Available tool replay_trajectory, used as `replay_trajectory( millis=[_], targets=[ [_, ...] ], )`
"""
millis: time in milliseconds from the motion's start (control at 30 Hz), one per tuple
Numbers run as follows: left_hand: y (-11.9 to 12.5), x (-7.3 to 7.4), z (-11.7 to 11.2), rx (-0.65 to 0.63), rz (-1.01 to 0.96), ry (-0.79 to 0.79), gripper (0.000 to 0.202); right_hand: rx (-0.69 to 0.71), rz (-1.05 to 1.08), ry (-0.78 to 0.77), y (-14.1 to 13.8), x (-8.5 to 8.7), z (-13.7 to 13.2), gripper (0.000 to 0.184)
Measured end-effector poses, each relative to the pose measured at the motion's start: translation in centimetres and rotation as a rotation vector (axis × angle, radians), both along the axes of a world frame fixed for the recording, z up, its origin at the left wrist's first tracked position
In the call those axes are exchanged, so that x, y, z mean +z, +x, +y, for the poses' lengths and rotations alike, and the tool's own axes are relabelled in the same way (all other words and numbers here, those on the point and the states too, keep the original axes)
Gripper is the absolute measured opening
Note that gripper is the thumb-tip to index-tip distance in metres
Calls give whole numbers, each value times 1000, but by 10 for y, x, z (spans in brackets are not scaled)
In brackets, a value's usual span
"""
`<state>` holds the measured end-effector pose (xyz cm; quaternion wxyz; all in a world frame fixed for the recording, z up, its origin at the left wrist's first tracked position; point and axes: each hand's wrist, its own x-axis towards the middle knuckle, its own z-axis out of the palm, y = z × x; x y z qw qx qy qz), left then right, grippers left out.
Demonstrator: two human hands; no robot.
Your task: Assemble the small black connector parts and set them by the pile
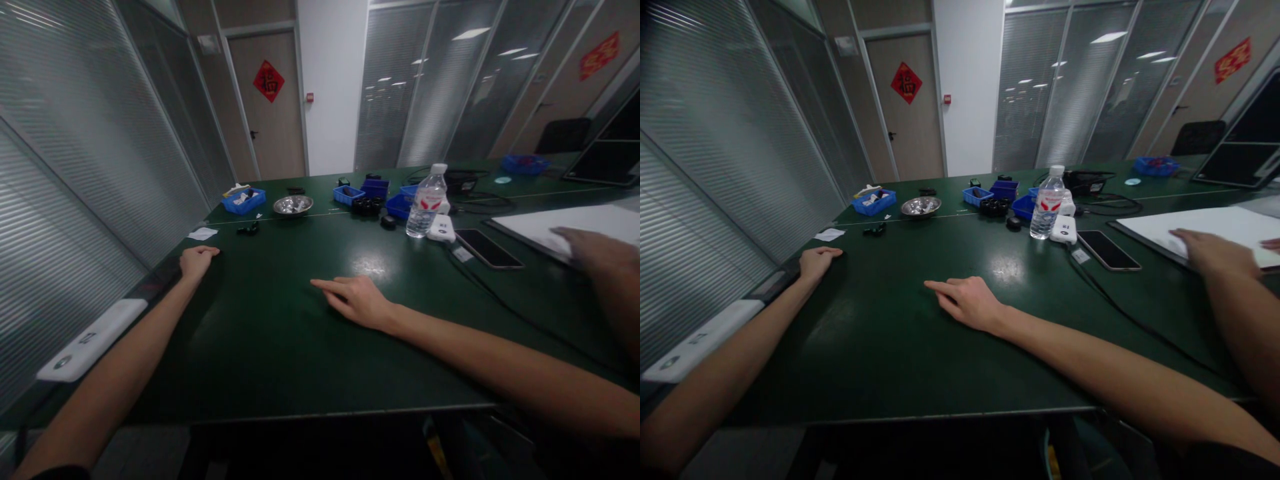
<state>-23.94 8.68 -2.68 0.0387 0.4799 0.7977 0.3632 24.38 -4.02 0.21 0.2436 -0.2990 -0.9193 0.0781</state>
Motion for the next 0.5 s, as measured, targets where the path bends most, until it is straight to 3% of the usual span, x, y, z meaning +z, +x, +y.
replay_trajectory(
  millis=[333,500],
  targets=[
    [24,9,-15,-162,556,-106,38,7,3,-8,0,2,-1,43],
    [30,10,-19,-192,657,-153,39,9,4,-14,0,3,-2,43]
  ],
)
